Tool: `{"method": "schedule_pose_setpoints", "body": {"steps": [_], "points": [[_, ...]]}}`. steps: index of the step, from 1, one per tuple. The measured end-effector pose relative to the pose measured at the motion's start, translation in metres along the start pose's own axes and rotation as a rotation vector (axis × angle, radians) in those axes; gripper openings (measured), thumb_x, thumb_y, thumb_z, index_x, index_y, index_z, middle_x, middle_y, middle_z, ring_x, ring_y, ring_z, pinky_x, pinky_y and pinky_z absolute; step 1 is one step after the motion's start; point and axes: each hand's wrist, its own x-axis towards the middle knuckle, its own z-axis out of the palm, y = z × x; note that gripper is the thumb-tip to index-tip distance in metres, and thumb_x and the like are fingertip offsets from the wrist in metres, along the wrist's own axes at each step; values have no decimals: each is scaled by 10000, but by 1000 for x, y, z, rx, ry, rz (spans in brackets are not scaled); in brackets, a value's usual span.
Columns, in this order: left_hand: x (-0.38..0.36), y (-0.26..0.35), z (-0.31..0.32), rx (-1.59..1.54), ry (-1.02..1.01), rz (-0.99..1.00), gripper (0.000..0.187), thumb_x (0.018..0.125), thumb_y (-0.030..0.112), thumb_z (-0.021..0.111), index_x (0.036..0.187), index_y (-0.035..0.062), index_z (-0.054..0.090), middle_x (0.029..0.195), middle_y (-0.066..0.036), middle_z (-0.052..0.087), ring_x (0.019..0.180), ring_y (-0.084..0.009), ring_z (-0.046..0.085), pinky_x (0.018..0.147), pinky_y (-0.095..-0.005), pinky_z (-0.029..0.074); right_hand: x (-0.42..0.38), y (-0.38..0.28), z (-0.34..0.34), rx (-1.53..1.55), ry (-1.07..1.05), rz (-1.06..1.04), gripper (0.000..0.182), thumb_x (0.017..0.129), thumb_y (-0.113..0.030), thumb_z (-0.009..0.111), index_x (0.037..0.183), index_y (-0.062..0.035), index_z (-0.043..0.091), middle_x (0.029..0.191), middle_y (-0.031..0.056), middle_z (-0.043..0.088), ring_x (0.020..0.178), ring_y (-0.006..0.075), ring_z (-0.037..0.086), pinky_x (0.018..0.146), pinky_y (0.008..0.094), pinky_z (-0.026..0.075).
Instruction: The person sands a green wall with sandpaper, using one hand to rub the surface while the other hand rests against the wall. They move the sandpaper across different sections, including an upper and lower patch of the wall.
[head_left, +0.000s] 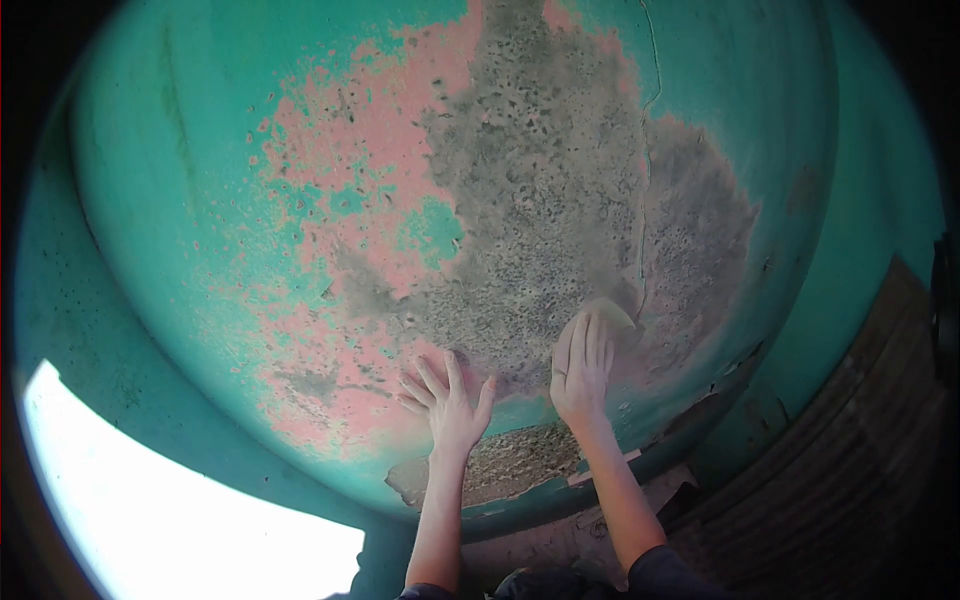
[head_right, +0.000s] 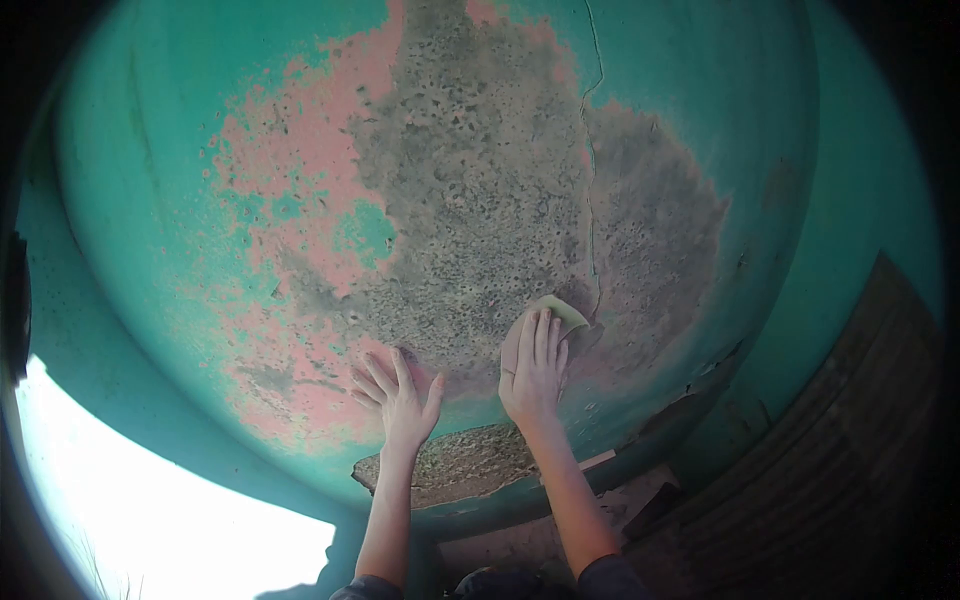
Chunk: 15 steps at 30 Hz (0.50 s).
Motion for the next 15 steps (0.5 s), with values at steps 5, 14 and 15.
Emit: {"method": "schedule_pose_setpoints", "body": {"steps": [5,14,15], "points": [[4,-5,12,56,16,17,1018,908,663,565,1613,115,77,1604,-376,-70,1405,-669,-161,1036,-808,-82,50,-15,-26,120,229,-109,797,889,-181,597,1559,49,232,1608,288,229,1488,484,212,1163,598,232],[2,-13,24,113,134,101,1019,906,672,566,1615,121,85,1605,-372,-76,1404,-662,-181,1030,-799,-119,-35,3,25,59,16,-7,755,951,-209,575,1547,84,215,1597,318,215,1489,481,207,1168,578,242],[1,-14,24,116,120,108,1019,906,672,566,1615,121,85,1605,-372,-76,1404,-662,-181,1030,-799,-119,-16,4,15,96,136,-54,749,966,-221,572,1548,84,213,1596,318,217,1488,482,206,1170,572,243]]}}
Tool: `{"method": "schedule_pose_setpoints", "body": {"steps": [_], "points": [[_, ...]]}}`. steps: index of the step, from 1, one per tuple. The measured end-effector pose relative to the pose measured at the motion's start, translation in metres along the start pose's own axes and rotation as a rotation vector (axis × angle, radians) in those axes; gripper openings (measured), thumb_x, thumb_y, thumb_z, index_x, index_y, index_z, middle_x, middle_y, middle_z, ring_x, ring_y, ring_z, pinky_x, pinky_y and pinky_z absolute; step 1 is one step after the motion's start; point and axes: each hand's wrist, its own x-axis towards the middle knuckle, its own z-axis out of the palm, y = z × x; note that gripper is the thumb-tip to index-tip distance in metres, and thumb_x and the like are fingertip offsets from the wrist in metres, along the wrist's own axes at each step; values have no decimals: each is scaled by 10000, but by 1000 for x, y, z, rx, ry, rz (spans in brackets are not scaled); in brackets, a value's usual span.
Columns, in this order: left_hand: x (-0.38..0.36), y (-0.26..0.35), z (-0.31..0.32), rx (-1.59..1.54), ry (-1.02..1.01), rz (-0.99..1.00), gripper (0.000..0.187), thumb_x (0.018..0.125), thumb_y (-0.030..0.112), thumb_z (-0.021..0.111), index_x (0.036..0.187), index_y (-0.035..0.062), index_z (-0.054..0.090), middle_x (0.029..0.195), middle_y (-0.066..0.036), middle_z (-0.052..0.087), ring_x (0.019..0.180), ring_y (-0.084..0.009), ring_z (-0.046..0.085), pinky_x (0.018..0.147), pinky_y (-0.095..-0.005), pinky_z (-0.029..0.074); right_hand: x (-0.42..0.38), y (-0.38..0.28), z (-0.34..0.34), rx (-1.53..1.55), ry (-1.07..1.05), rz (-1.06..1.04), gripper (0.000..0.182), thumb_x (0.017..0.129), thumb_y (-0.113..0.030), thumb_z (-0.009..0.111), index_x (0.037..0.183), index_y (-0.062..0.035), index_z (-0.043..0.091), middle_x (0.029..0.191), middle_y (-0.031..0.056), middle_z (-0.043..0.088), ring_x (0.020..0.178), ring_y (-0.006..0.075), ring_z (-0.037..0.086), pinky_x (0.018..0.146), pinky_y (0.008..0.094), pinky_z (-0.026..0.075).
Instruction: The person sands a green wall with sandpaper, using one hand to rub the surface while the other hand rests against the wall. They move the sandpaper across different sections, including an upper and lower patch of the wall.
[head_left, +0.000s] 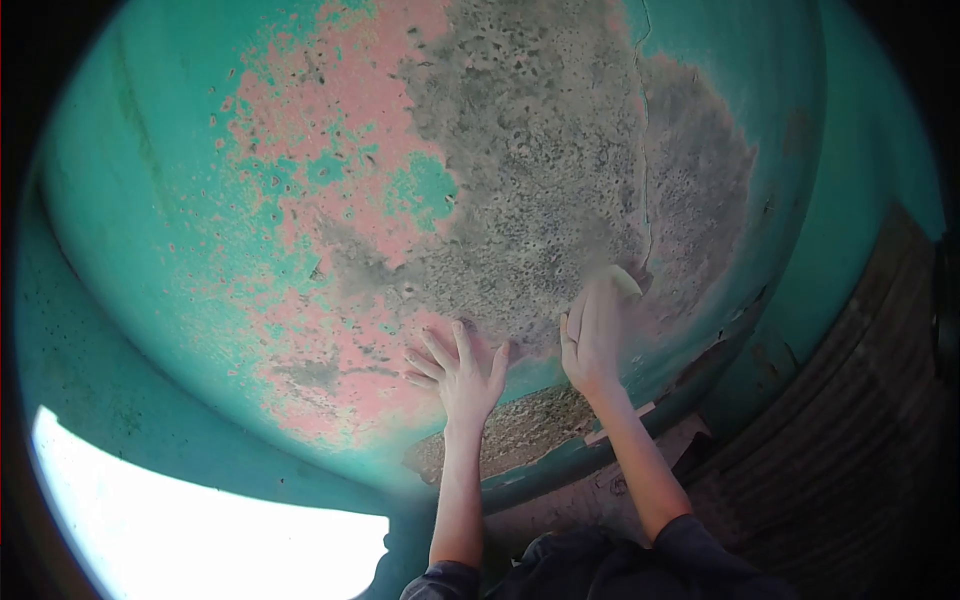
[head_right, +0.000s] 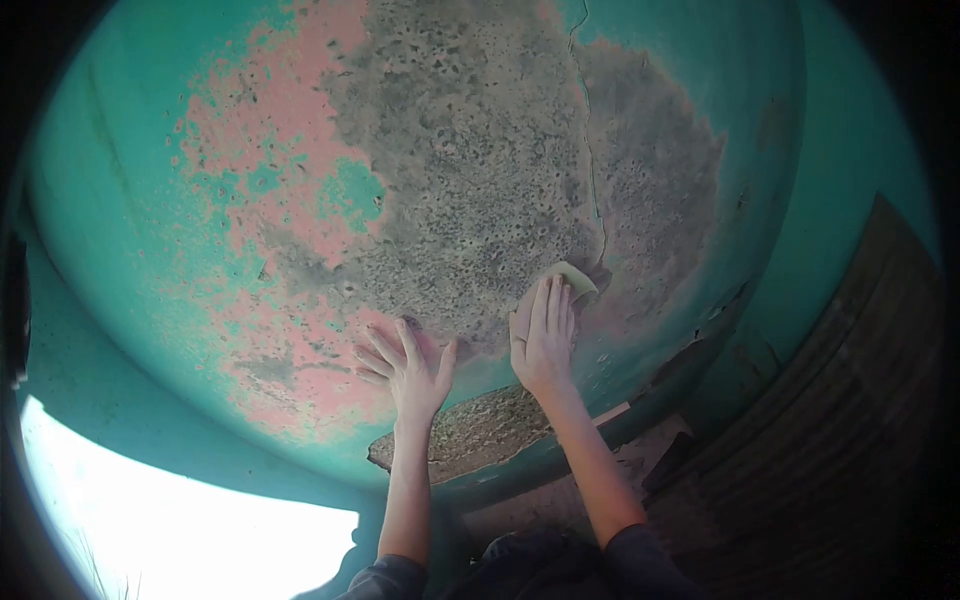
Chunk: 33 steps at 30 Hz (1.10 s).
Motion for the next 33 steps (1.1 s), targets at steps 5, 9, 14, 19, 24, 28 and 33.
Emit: {"method": "schedule_pose_setpoints", "body": {"steps": [5,9,14,19,24,28,33], "points": [[3,0,2,-73,55,-21,921,881,665,597,1569,134,293,1595,-377,75,1375,-730,-55,999,-854,-29,11,-13,1,20,24,46,741,981,-237,568,1543,90,213,1594,323,214,1485,494,204,1170,571,243],[-2,-5,14,-94,124,10,916,891,647,602,1576,136,275,1599,-373,51,1379,-723,-85,1002,-849,-43,-89,-9,43,30,-103,103,734,966,-210,566,1541,87,220,1597,322,207,1481,507,197,1168,592,236],[-2,-10,13,-62,105,44,882,924,606,592,1590,148,239,1607,-368,7,1381,-702,-164,1001,-839,-86,-35,2,21,8,-61,162,737,966,-196,548,1547,90,197,1598,337,179,1486,506,179,1185,593,194],[-2,-14,20,-50,148,75,858,944,572,589,1596,153,222,1611,-361,-16,1384,-693,-181,997,-839,-92,-34,-3,29,146,27,203,744,968,-201,555,1550,87,192,1597,342,172,1487,510,170,1189,592,182],[-2,-16,21,-31,164,98,858,964,552,569,1609,156,166,1614,-354,-71,1384,-687,-195,995,-840,-92,-85,-18,39,57,-264,254,729,976,-182,544,1549,92,186,1598,342,172,1489,512,161,1190,583,186],[-4,-18,20,-10,158,113,887,973,559,549,1620,166,87,1610,-353,-114,1381,-686,-205,997,-837,-97,-10,-14,11,95,-2,182,709,983,-202,533,1545,86,212,1596,341,188,1492,499,175,1178,598,196],[-4,-16,19,-22,147,109,895,978,564,535,1623,170,56,1607,-354,-127,1379,-687,-206,1000,-836,-94,-61,-20,30,81,-99,208,706,985,-224,538,1546,71,228,1598,327,202,1488,493,193,1179,589,204]]}}
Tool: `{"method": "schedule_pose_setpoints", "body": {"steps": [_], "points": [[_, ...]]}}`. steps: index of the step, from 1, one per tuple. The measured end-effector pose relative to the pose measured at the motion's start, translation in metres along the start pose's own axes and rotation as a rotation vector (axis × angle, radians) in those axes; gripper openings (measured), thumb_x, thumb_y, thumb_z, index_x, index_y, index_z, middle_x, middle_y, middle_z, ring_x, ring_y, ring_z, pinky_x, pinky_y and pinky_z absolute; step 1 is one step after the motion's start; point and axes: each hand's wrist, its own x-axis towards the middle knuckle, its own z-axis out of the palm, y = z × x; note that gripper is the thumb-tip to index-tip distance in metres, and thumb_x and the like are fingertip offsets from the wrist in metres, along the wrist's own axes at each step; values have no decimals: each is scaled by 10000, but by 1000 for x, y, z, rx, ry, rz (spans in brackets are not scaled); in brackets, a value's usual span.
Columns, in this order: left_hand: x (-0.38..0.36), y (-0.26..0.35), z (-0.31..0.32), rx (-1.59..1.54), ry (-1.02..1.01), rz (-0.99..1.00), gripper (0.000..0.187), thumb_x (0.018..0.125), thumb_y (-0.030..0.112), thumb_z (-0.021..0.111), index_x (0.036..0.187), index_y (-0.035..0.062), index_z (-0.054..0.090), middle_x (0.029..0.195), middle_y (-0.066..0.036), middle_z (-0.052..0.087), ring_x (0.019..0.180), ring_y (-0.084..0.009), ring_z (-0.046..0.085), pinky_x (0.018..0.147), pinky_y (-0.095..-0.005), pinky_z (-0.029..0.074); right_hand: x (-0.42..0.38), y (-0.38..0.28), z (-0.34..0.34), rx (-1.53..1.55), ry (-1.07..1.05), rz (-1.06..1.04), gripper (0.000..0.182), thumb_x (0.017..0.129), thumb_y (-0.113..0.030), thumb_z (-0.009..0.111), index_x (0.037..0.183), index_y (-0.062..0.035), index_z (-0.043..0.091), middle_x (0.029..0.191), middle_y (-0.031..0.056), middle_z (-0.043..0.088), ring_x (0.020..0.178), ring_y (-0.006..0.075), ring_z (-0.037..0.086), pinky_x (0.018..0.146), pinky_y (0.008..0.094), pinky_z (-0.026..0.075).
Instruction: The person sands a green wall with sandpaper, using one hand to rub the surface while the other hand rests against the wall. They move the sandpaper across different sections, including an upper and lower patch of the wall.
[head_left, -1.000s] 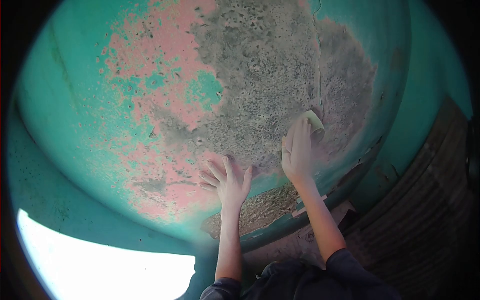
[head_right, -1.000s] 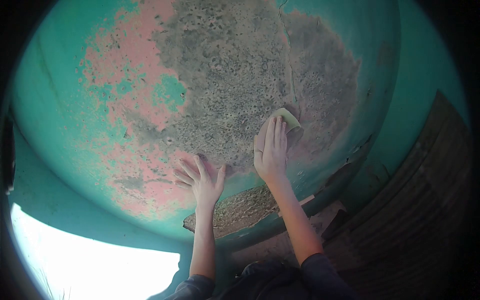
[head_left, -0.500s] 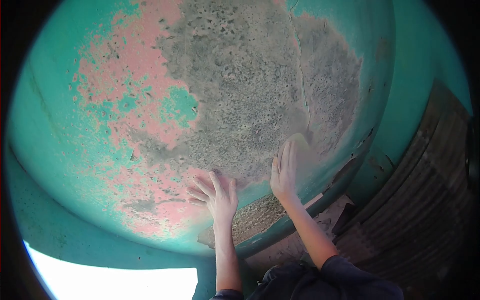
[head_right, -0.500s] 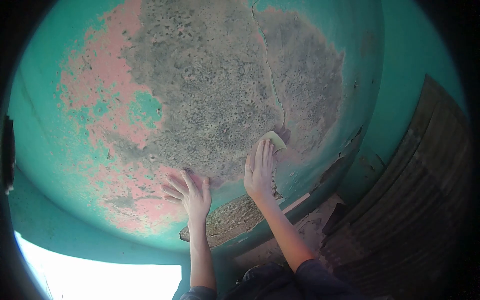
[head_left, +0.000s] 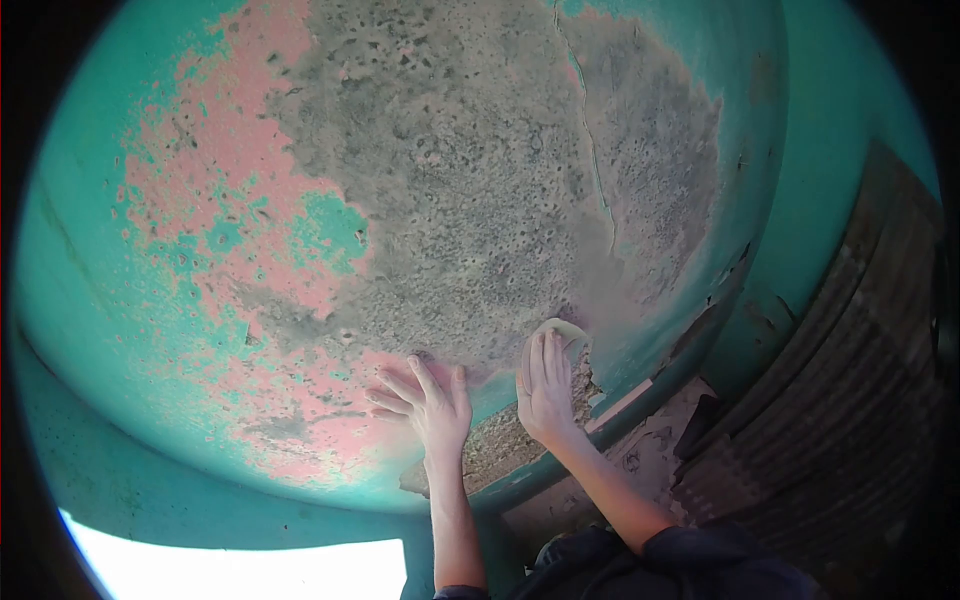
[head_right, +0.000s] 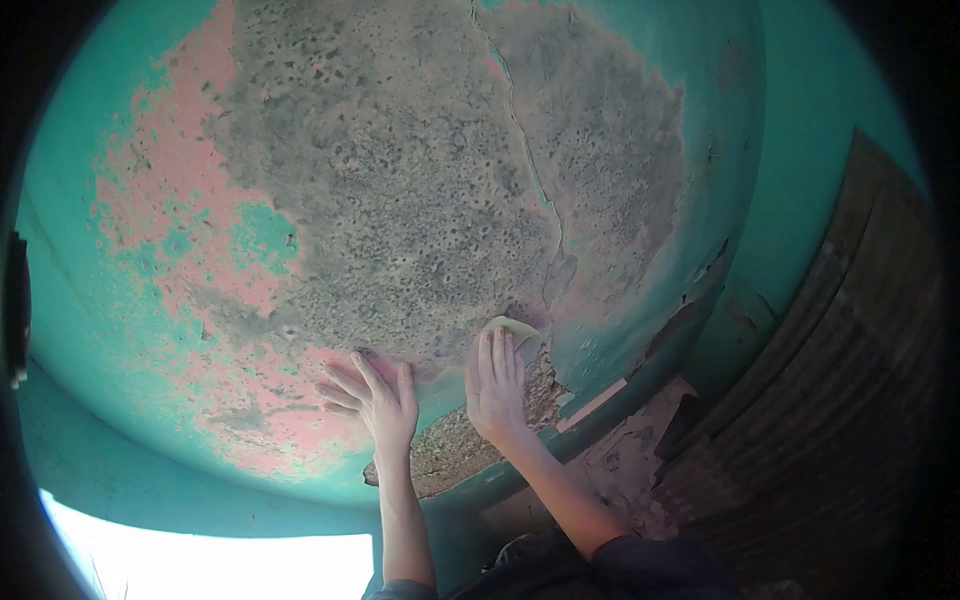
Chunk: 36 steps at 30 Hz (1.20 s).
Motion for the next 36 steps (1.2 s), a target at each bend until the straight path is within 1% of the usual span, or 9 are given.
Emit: {"method": "schedule_pose_setpoints", "body": {"steps": [3,8,11,12,16,20,24,26,36], "points": [[-2,-2,-1,12,-10,-2,897,979,561,534,1623,161,54,1607,-355,-125,1379,-689,-202,1004,-835,-88,2,1,-9,-110,-153,8,706,988,-222,536,1550,65,220,1597,319,211,1488,492,194,1189,568,207],[0,-1,-1,92,6,3,875,1006,557,476,1622,127,26,1615,-319,-178,1421,-620,-219,1076,-761,-109,68,-1,-37,46,163,5,718,987,-230,539,1556,58,209,1592,319,221,1488,489,197,1193,562,205],[1,1,-3,106,-4,-15,873,1007,562,471,1623,129,28,1621,-310,-173,1427,-613,-213,1083,-755,-105,9,6,-2,102,64,28,714,1005,-249,516,1560,60,190,1598,322,198,1489,492,184,1200,565,186],[0,0,-3,149,7,-20,874,987,575,499,1618,120,100,1615,-357,-73,1419,-668,-107,1073,-799,9,-13,10,5,93,72,39,714,1005,-249,516,1560,60,190,1598,322,198,1489,492,184,1200,565,186],[-2,0,-5,255,-46,-34,843,1001,582,459,1612,105,125,1610,-371,3,1420,-676,-8,1095,-780,113,-17,25,4,93,-87,168,690,1030,-258,462,1564,61,161,1606,327,163,1495,497,148,1209,571,146],[-3,-3,-4,240,-47,-16,843,1002,585,453,1611,104,126,1611,-368,-23,1420,-675,-38,1089,-789,84,36,53,-24,238,139,293,684,1050,-292,428,1567,56,146,1610,323,151,1499,495,136,1209,570,134],[-4,-4,0,196,-44,-25,842,1006,584,444,1612,105,111,1610,-365,-67,1414,-676,-87,1072,-805,55,-7,34,1,210,141,234,683,1058,-314,416,1568,53,147,1613,317,152,1502,484,141,1204,574,141],[-4,-5,-1,199,-37,-15,843,1007,584,441,1613,106,103,1609,-365,-81,1411,-677,-102,1067,-809,46,-35,23,15,73,-107,214,694,1049,-305,439,1564,60,151,1615,311,154,1504,472,154,1203,576,147],[-6,-7,2,168,-52,-15,849,1009,569,447,1614,112,66,1604,-373,-86,1411,-674,-120,1070,-803,15,19,28,-15,118,143,118,691,1019,-263,497,1560,51,206,1604,310,200,1503,464,176,1199,581,142]]}}
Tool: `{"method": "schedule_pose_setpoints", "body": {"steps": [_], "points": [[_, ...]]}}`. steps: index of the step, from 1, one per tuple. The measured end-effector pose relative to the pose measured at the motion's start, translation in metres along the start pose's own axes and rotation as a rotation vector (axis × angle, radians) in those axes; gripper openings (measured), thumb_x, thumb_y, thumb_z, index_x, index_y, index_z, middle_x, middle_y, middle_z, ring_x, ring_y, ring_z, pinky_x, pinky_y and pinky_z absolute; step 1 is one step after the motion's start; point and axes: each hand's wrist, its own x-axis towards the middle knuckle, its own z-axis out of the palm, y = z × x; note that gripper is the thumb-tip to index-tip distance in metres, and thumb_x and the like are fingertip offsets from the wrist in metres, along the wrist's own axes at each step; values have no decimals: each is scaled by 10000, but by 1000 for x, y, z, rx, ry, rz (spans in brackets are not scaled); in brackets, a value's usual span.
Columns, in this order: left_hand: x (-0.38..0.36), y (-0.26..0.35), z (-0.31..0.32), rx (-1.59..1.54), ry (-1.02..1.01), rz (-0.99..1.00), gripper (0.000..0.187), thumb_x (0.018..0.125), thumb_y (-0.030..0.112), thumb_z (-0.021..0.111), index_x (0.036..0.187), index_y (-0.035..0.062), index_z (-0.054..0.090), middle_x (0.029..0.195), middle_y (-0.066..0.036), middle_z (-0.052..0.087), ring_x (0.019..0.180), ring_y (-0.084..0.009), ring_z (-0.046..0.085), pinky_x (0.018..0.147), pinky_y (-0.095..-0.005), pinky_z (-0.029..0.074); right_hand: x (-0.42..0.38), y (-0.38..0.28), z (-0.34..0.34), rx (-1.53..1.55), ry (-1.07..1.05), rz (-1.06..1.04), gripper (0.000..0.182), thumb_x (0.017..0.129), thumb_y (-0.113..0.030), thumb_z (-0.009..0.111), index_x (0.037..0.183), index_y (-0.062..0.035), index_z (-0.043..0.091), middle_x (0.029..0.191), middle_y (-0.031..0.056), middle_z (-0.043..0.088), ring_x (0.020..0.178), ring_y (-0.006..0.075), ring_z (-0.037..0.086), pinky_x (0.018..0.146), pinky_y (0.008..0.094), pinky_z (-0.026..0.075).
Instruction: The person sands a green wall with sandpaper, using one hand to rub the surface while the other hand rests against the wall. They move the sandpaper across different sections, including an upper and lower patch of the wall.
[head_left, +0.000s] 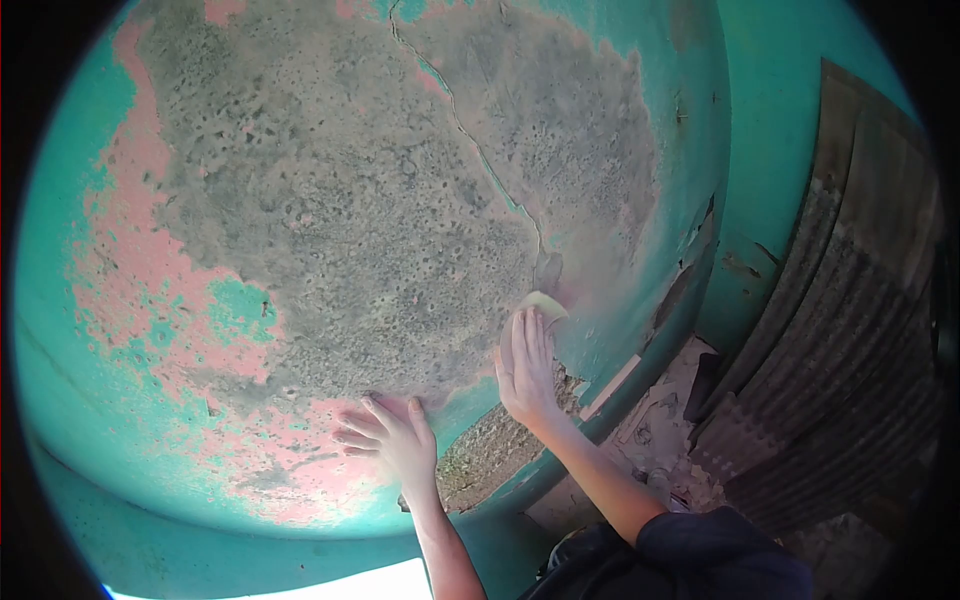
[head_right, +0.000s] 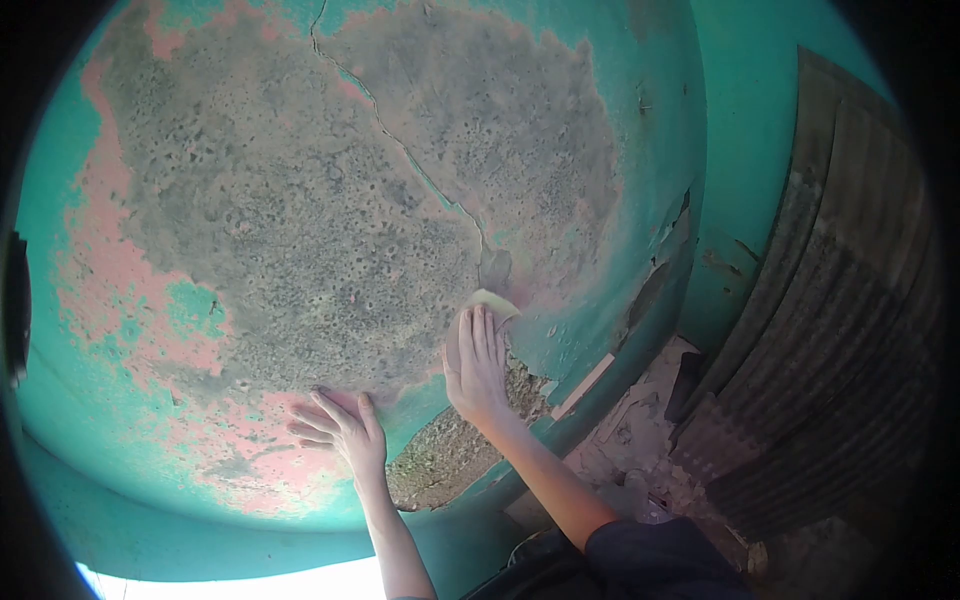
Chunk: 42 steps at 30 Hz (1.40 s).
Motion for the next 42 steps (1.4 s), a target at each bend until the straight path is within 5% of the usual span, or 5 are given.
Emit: {"method": "schedule_pose_setpoints", "body": {"steps": [18,23,29,36,42], "points": [[0,-1,1,57,74,49,871,998,573,475,1622,133,57,1616,-350,-96,1415,-676,-93,1083,-791,33,-16,10,-2,-168,-163,-77,720,980,-223,555,1553,61,223,1587,322,238,1474,495,235,1166,603,211],[-1,-1,2,18,78,46,883,990,574,498,1623,136,65,1617,-342,-116,1424,-650,-146,1088,-774,-38,38,5,-13,-25,29,-116,697,974,-196,551,1550,54,247,1589,319,237,1477,501,221,1160,618,217],[1,1,2,-65,102,60,888,984,543,543,1625,150,71,1624,-318,-144,1428,-616,-209,1082,-750,-120,-63,27,20,-189,-231,-97,691,955,-147,559,1551,37,262,1595,300,241,1480,480,231,1174,588,222],[0,-1,3,-112,50,48,882,985,538,545,1625,167,64,1622,-308,-168,1405,-640,-229,1057,-774,-127,-13,14,1,-84,-73,-122,707,929,-93,544,1564,11,252,1609,272,236,1491,454,229,1173,596,205],[0,0,0,-103,39,55,895,982,555,540,1625,168,53,1619,-306,-180,1401,-644,-232,1053,-782,-117,-78,40,16,-247,-292,-121,773,880,-87,586,1573,-15,251,1619,248,231,1497,425,233,1161,599,224]]}}
